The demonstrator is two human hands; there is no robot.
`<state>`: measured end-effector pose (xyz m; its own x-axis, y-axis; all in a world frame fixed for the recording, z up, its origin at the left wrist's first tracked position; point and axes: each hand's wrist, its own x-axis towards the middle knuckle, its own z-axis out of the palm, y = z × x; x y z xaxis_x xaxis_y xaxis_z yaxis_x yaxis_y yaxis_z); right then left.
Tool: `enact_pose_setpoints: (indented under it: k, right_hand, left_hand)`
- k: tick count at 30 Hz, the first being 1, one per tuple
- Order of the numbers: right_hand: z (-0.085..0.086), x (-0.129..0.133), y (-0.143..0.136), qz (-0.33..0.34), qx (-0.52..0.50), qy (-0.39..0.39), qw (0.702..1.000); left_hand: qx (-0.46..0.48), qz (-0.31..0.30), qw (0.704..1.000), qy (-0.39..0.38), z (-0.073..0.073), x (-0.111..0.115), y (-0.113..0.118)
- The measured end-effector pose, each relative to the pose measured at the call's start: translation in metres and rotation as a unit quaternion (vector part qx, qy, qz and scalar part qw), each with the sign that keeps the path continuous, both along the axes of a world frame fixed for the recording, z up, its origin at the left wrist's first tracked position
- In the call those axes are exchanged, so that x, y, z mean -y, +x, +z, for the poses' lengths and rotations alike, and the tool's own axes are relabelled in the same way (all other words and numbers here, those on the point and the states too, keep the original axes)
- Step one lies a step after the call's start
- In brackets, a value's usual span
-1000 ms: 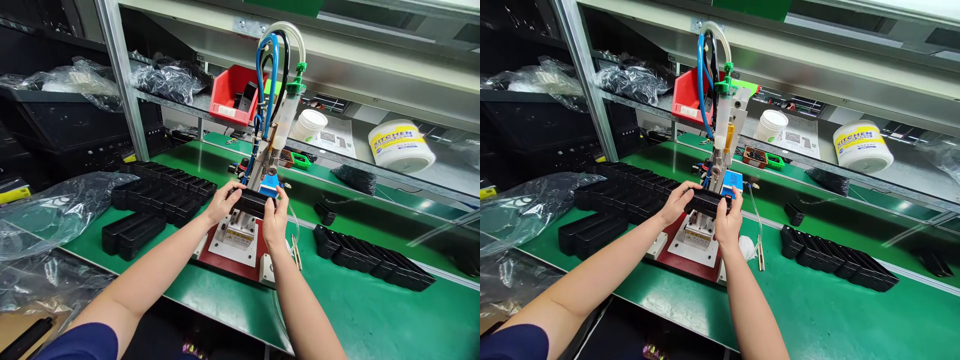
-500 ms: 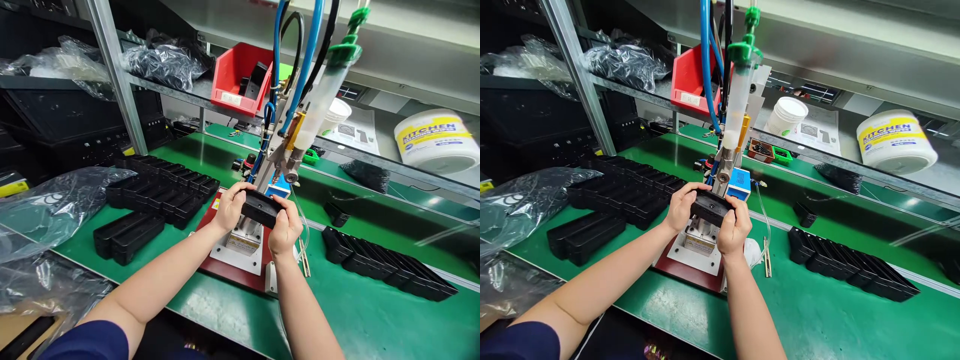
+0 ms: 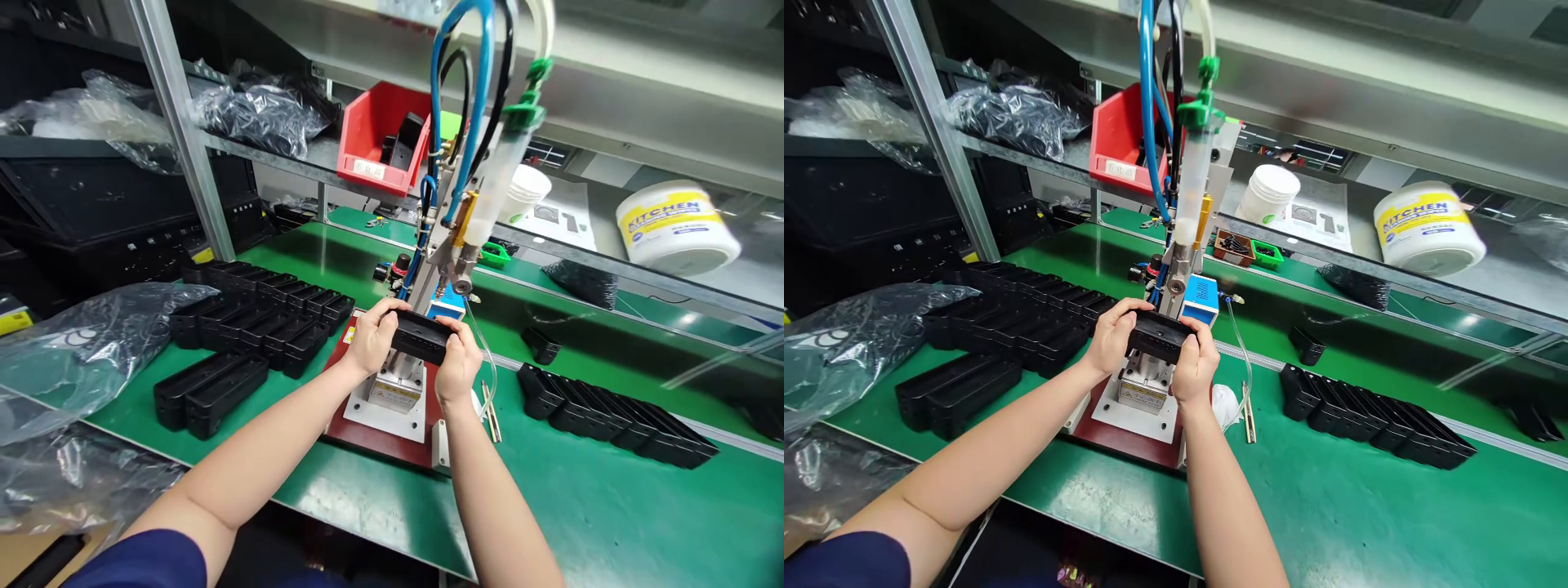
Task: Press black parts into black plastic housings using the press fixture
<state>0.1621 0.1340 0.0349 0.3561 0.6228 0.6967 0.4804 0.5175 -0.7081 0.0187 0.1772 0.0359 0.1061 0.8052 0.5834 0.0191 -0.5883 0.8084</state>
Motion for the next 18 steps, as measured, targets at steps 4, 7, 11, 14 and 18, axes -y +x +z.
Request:
enact_pose_setpoints:
  k: [4,7,11,14,18]
  right_hand:
    - [-0.001,0.001,0.004,0.023,-0.002,-0.016,1.000]
    - [0.000,0.000,0.007,0.046,-0.009,-0.038,0.998]
    - [0.007,-0.004,0.008,0.051,-0.022,-0.048,0.997]
    - [0.013,-0.007,0.006,0.047,-0.028,-0.042,0.998]
    - [0.023,-0.009,0.004,0.038,-0.033,-0.033,0.998]
  left_hand:
    - [0.005,-0.026,0.999,-0.019,-0.003,0.003,-0.003]
    - [0.031,-0.040,0.999,-0.016,-0.008,0.006,-0.002]
    - [0.060,-0.021,0.998,-0.022,-0.011,0.008,0.004]
    - [0.070,-0.010,0.997,-0.018,-0.008,0.010,0.008]
    - [0.079,0.009,0.997,-0.012,0.000,0.013,0.008]
